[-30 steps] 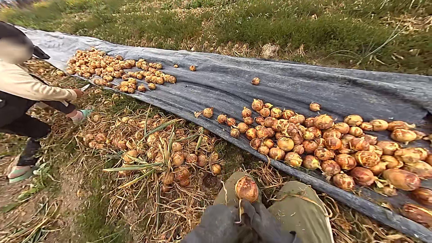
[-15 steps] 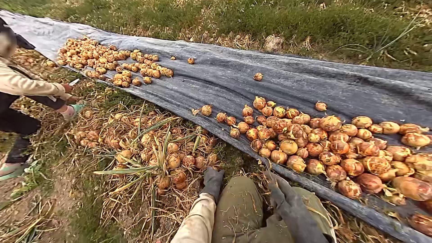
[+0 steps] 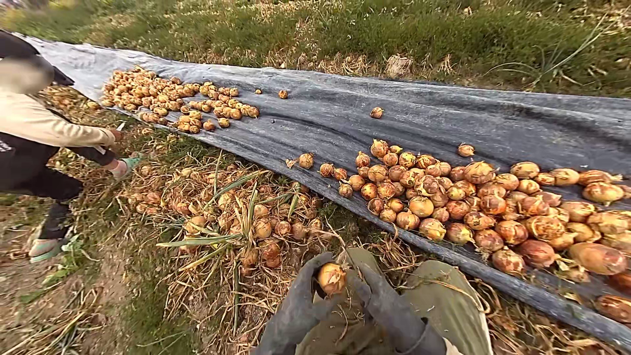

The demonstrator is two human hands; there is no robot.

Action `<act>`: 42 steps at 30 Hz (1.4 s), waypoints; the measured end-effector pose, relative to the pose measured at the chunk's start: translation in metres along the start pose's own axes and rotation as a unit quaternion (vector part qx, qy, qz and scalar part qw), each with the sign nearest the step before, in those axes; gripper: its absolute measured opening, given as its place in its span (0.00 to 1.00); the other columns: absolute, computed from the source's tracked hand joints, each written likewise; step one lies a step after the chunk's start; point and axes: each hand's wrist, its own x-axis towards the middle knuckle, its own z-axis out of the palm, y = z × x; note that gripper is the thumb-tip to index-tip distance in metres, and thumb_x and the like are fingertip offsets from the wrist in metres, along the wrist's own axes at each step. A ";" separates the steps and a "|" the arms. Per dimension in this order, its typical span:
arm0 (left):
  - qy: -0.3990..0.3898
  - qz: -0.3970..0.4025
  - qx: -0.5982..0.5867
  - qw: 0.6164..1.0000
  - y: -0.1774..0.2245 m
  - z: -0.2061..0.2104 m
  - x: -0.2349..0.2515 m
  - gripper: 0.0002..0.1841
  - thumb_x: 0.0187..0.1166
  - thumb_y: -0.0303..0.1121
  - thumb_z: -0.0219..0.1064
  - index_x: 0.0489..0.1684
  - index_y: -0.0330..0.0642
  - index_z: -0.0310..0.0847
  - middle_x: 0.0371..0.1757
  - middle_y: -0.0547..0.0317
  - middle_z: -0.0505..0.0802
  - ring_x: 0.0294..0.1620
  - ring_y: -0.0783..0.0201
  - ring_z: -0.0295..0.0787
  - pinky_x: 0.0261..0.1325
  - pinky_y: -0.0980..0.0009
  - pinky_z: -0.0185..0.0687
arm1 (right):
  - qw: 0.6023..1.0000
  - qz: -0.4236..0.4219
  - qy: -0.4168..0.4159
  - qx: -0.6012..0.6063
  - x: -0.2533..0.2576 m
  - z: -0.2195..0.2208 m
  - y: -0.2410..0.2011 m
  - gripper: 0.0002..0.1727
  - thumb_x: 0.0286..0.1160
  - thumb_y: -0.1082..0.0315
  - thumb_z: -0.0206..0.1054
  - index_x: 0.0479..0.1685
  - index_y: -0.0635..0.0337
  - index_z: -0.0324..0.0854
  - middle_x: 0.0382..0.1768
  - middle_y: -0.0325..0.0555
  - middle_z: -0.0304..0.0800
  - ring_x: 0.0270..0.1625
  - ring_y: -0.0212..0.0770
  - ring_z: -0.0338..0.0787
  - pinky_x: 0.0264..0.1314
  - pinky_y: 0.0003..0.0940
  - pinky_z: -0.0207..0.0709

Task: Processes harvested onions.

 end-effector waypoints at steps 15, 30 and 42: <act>-0.081 -0.244 0.057 0.965 0.050 0.000 -0.036 0.10 0.83 0.40 0.63 0.45 0.45 0.88 0.32 0.64 0.91 0.27 0.69 0.84 0.32 0.68 0.81 | 0.933 -0.271 0.196 -0.133 -0.018 0.009 -0.005 0.28 0.94 0.51 0.44 0.81 0.52 0.76 0.48 0.43 0.95 0.35 0.33 0.91 0.41 0.38 0.88; -0.260 -0.220 0.415 0.844 0.106 0.045 0.024 0.22 0.90 0.47 0.52 0.58 0.43 0.89 0.57 0.45 0.94 0.61 0.44 0.91 0.65 0.41 0.80 | 0.994 0.106 0.006 -0.020 -0.027 0.008 0.008 0.30 0.88 0.41 0.52 0.59 0.63 0.80 0.38 0.55 0.87 0.35 0.49 0.89 0.41 0.48 0.86; -0.036 -0.285 0.541 0.791 -0.048 0.012 0.139 0.22 0.89 0.36 0.53 0.74 0.37 0.80 0.71 0.36 0.87 0.76 0.38 0.81 0.78 0.41 0.73 | 0.928 0.002 0.324 -0.184 0.059 -0.122 -0.047 0.33 0.84 0.34 0.53 0.87 0.27 0.66 0.44 0.45 0.93 0.34 0.47 0.91 0.39 0.56 0.86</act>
